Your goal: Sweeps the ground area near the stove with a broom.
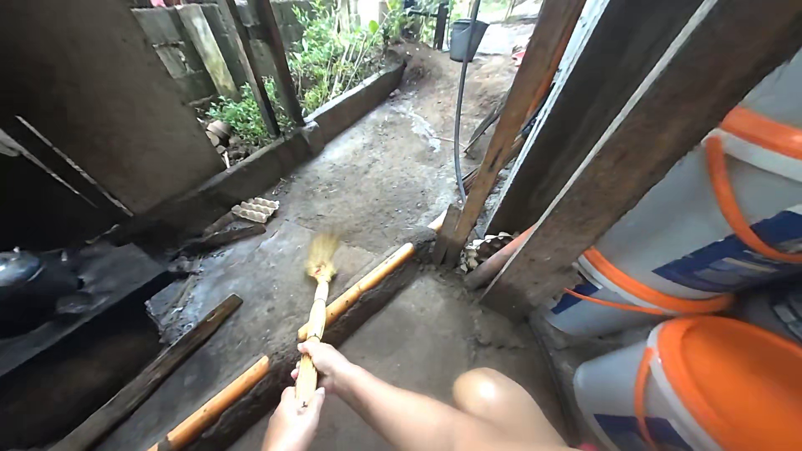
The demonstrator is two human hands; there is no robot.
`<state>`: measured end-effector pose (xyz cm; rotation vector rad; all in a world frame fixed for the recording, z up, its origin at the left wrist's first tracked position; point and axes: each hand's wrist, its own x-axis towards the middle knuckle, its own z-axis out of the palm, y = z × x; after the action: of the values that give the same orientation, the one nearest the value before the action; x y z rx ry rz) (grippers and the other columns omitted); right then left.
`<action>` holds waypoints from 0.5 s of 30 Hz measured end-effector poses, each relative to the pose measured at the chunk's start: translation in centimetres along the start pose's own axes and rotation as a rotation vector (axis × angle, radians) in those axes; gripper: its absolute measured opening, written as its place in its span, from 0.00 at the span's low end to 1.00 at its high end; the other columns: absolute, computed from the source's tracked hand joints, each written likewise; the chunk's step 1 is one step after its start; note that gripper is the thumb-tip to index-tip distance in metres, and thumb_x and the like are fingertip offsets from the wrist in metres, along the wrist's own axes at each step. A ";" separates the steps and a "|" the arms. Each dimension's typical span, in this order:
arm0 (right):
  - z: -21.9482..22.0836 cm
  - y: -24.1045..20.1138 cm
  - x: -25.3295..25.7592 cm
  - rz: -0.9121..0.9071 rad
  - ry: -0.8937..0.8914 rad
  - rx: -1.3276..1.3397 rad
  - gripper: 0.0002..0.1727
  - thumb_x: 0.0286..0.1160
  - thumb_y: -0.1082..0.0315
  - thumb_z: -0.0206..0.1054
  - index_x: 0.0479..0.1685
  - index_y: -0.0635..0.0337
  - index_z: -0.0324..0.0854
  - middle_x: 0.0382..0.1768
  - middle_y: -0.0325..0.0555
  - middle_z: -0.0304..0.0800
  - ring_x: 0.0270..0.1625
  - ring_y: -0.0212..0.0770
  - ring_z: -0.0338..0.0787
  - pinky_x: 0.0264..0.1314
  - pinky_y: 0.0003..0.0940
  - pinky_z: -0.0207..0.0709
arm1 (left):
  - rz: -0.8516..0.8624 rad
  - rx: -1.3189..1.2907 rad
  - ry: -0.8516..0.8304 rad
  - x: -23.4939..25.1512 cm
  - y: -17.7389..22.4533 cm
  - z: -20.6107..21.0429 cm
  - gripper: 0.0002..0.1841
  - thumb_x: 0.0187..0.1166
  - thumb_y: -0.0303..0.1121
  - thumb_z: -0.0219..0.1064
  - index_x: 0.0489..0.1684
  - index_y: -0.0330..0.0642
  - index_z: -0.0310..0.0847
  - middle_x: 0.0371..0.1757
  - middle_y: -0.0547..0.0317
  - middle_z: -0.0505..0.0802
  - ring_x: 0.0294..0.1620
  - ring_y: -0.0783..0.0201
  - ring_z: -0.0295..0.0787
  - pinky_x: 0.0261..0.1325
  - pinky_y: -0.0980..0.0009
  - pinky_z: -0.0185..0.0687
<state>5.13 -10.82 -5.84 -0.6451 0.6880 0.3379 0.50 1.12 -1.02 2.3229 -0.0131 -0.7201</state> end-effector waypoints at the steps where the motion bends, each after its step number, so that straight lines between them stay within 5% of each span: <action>1: -0.2 -0.6 -0.1 0.015 -0.035 -0.038 0.10 0.91 0.60 0.57 0.55 0.56 0.69 0.26 0.41 0.76 0.22 0.34 0.81 0.27 0.29 0.83 | 0.011 -0.025 0.022 -0.4 0.6 0.7 0.30 0.80 0.50 0.69 0.65 0.30 0.73 0.41 0.40 0.90 0.41 0.47 0.88 0.49 0.45 0.82; 7: -1.4 -3.0 -0.5 -0.169 -0.275 -0.093 0.10 0.94 0.59 0.49 0.51 0.56 0.69 0.22 0.39 0.79 0.19 0.31 0.82 0.23 0.24 0.81 | 0.145 -0.274 0.099 -0.6 2.7 4.1 0.33 0.75 0.45 0.73 0.70 0.32 0.65 0.37 0.48 0.87 0.32 0.58 0.85 0.40 0.56 0.82; 12: 0.0 -2.2 -1.3 -0.286 -0.075 -0.035 0.12 0.94 0.62 0.51 0.64 0.60 0.63 0.24 0.42 0.76 0.19 0.35 0.82 0.25 0.29 0.84 | 0.155 -0.300 0.018 0.3 0.5 1.9 0.27 0.81 0.42 0.70 0.74 0.36 0.72 0.41 0.50 0.88 0.31 0.61 0.81 0.38 0.60 0.79; 15: 1.3 0.1 -1.1 -0.214 0.013 0.060 0.09 0.92 0.63 0.53 0.56 0.60 0.67 0.24 0.43 0.76 0.20 0.37 0.82 0.27 0.32 0.84 | 0.108 -0.173 0.081 -0.6 -0.3 -0.9 0.20 0.85 0.44 0.65 0.62 0.36 0.81 0.38 0.50 0.88 0.32 0.59 0.81 0.40 0.56 0.78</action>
<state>4.91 -10.01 -4.41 -0.6573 0.6322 0.1149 0.33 2.02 -0.39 2.1657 -0.0376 -0.5510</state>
